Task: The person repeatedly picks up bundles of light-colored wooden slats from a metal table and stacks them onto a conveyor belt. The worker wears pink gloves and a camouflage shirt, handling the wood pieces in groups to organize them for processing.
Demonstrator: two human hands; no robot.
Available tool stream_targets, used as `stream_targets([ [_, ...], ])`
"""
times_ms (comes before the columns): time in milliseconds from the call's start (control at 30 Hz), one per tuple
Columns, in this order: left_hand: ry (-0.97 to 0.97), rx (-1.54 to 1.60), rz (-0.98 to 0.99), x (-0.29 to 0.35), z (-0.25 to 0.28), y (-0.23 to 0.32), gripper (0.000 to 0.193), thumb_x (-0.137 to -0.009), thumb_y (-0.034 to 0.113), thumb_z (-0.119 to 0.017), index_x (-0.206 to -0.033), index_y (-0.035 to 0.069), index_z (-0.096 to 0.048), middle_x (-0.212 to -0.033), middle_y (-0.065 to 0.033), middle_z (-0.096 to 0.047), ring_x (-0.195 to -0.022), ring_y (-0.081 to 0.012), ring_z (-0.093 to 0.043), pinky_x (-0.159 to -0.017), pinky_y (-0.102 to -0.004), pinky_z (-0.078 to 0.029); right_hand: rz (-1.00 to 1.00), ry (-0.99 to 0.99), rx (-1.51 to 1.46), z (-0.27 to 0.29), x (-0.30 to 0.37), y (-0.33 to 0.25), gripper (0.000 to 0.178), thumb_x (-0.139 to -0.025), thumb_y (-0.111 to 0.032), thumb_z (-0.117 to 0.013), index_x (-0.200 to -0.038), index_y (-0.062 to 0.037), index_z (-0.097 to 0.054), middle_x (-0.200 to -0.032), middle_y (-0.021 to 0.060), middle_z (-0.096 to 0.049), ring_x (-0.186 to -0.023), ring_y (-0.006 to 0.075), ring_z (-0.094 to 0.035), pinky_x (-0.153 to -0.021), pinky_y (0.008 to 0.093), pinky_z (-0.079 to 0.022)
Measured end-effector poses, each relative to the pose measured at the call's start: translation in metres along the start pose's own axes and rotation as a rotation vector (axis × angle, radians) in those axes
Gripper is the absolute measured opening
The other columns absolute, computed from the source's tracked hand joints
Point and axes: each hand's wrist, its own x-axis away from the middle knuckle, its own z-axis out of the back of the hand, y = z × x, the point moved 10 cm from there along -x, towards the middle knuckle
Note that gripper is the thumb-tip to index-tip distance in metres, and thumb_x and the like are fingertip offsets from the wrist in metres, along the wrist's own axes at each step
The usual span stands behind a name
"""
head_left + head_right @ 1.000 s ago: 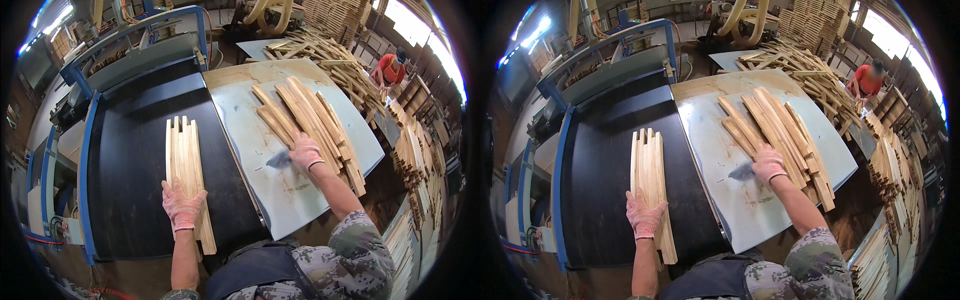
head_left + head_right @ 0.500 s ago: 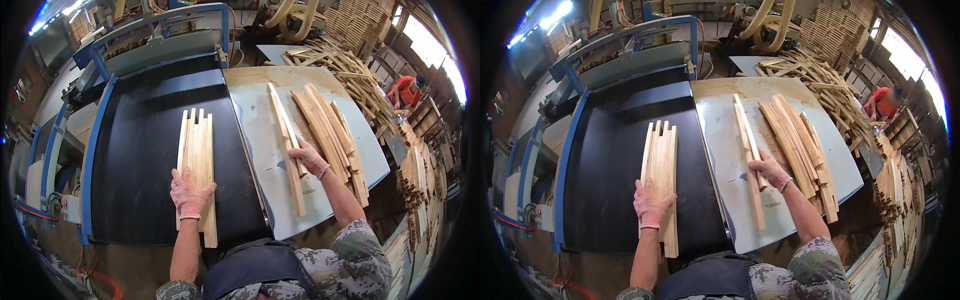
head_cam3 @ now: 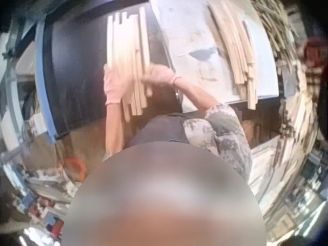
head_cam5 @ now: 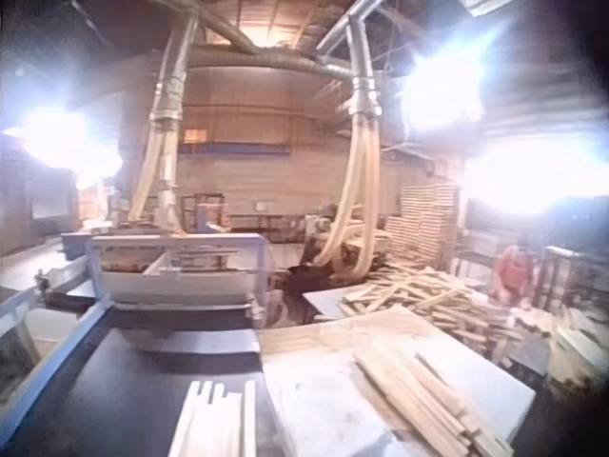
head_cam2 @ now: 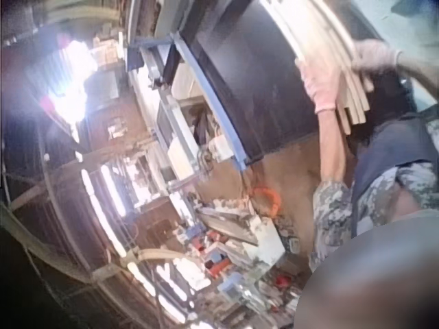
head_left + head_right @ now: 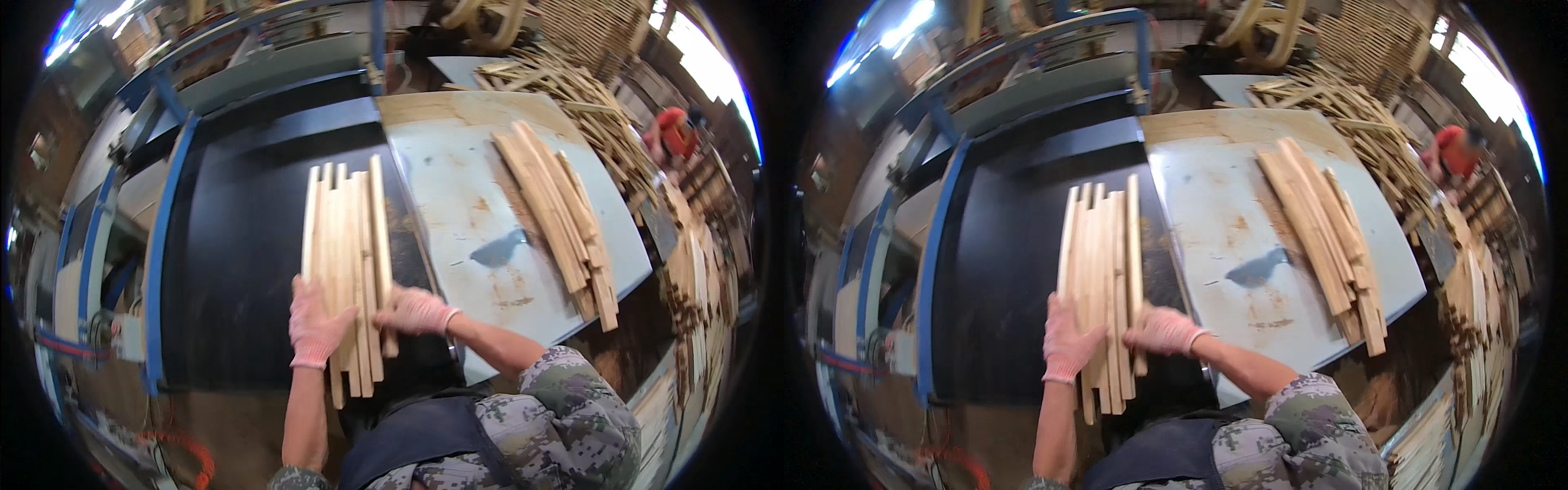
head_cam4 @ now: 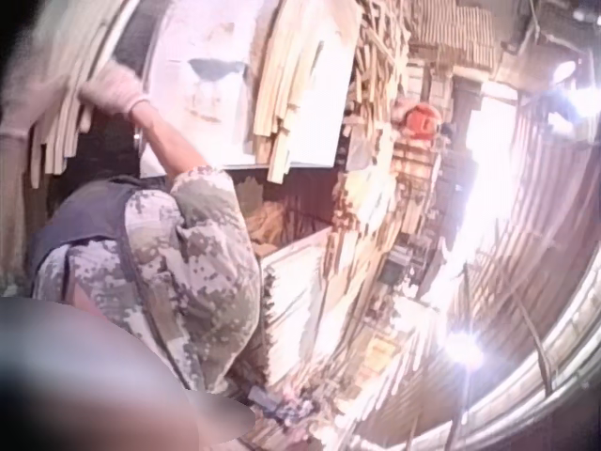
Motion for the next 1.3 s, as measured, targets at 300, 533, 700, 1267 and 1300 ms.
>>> stream_targets([
  [300,0.276,0.208,0.077,0.019,-0.020,-0.057,0.086,-0.086,0.036,-0.086,-0.157,0.001,-0.051,-0.152,-0.0246,-0.055,-0.143,-0.0410,-0.052,-0.121,-0.0473,-0.042,-0.081,0.077,0.098,-0.007,-0.020,-0.019,0.084,-0.103,-0.052,-0.057,-0.150,0.0147,-0.040,-0.112,0.0330,-0.076,-0.110,0.0449,-0.075,-0.098,0.0512,-0.058],
  [533,0.320,-0.015,0.037,0.006,-0.007,-0.041,0.080,-0.092,0.028,-0.082,-0.159,0.000,-0.049,-0.160,-0.0262,-0.047,-0.151,-0.0418,-0.044,-0.127,-0.0468,-0.035,0.255,0.038,-0.063,0.041,0.018,-0.010,0.069,-0.099,-0.044,-0.066,-0.149,0.0007,-0.050,-0.125,0.0290,-0.073,-0.121,0.0436,-0.070,-0.104,0.0504,-0.053],
  [700,0.180,0.795,-0.157,0.000,-0.024,0.105,0.065,-0.099,0.017,-0.072,-0.158,-0.001,-0.051,-0.155,-0.0262,-0.057,-0.142,-0.0357,-0.057,-0.122,-0.0439,-0.041,0.129,0.798,0.018,0.190,0.122,0.106,0.086,-0.094,-0.044,-0.073,-0.163,-0.0026,-0.042,-0.142,0.0284,-0.065,-0.124,0.0416,-0.067,-0.111,0.0464,-0.052],
  [1267,-0.815,1.048,0.376,0.038,-0.364,0.414,0.040,-0.096,0.032,-0.079,-0.126,0.013,-0.061,-0.100,-0.0011,-0.064,-0.083,-0.0148,-0.061,-0.066,-0.0355,-0.055,-0.636,0.695,-0.162,0.340,0.284,0.284,0.099,-0.083,-0.036,-0.079,-0.166,-0.0055,-0.036,-0.136,0.0288,-0.067,-0.124,0.0384,-0.069,-0.109,0.0435,-0.055],
  [1300,-0.831,1.114,0.412,0.036,-0.369,0.410,0.041,-0.096,0.032,-0.080,-0.127,0.011,-0.063,-0.102,-0.0017,-0.067,-0.083,-0.0156,-0.064,-0.066,-0.0351,-0.056,-0.622,0.689,-0.128,0.338,0.279,0.285,0.098,-0.083,-0.036,-0.078,-0.166,-0.0047,-0.037,-0.136,0.0292,-0.067,-0.126,0.0384,-0.068,-0.110,0.0436,-0.055],
])
